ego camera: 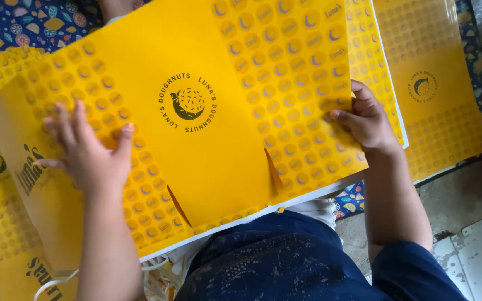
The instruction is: Peeling adhesive strips and preparing cardboard donut boxes for assembly
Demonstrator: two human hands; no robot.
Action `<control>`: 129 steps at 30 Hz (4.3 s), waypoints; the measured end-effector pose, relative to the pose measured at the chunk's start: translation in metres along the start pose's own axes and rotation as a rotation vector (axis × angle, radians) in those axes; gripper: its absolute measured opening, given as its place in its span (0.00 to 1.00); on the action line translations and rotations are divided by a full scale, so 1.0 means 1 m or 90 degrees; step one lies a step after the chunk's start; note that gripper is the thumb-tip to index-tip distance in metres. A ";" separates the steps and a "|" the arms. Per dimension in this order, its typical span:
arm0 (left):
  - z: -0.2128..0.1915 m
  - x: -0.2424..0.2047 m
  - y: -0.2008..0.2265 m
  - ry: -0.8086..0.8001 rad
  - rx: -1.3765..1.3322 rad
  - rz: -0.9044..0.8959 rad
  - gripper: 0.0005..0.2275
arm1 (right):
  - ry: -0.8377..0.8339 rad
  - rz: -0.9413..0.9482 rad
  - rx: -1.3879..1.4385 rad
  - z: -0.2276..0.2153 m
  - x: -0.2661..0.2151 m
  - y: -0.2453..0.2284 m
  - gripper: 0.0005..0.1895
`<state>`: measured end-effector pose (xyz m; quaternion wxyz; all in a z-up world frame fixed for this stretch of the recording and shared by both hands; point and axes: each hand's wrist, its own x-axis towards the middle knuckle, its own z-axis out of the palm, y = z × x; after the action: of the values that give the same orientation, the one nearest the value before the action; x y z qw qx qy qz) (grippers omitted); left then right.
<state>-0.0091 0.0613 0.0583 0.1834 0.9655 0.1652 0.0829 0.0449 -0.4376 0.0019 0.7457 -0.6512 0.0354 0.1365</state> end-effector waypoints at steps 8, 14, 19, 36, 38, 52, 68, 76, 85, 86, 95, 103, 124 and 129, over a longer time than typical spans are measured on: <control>-0.017 -0.004 -0.052 0.093 -0.030 0.016 0.31 | 0.005 -0.019 0.109 -0.008 -0.004 0.000 0.28; -0.018 -0.011 -0.053 0.064 -0.008 -0.087 0.31 | 0.021 -0.029 0.105 -0.037 -0.005 0.001 0.25; -0.019 -0.010 -0.074 0.005 0.013 -0.159 0.30 | 0.066 -0.020 0.028 -0.065 -0.001 -0.011 0.25; 0.003 -0.027 -0.241 0.204 0.035 -0.129 0.34 | 0.184 0.050 -0.141 -0.076 0.009 -0.008 0.26; -0.007 -0.031 -0.242 0.234 0.021 -0.079 0.33 | 0.203 0.046 -0.161 -0.081 0.010 -0.007 0.28; -0.050 -0.060 -0.245 -0.165 -0.383 -0.304 0.19 | 0.153 0.031 -0.244 -0.068 0.010 -0.023 0.23; 0.005 -0.045 -0.235 0.045 -0.500 -0.273 0.20 | -0.426 -0.471 -0.998 0.149 -0.076 0.024 0.48; 0.013 -0.042 -0.235 0.051 -0.581 -0.287 0.22 | -0.444 -0.457 -0.413 0.112 -0.059 -0.014 0.21; 0.026 -0.037 -0.230 0.086 -0.616 -0.283 0.22 | -0.454 -0.439 -0.961 0.141 -0.066 0.016 0.43; 0.030 -0.037 -0.231 0.091 -0.615 -0.287 0.22 | -0.459 -0.443 -0.959 0.151 -0.068 0.000 0.43; 0.025 -0.041 -0.203 0.135 -0.662 -0.205 0.25 | -0.366 -0.467 -0.303 0.074 -0.005 0.010 0.05; 0.008 -0.051 -0.198 0.099 -0.838 -0.209 0.23 | 0.187 0.024 -0.738 -0.037 0.000 -0.020 0.38; -0.021 -0.068 -0.181 0.219 -0.881 -0.045 0.21 | 0.333 0.019 -0.502 -0.080 0.027 0.012 0.32; -0.022 -0.074 -0.187 0.236 -0.905 0.010 0.22 | 0.312 -0.058 -0.506 -0.095 0.039 0.013 0.32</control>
<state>-0.1370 0.2062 -0.0003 0.7339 0.5844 0.0931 0.3335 0.0913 -0.5233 -0.0334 0.4134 -0.9002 0.1269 -0.0509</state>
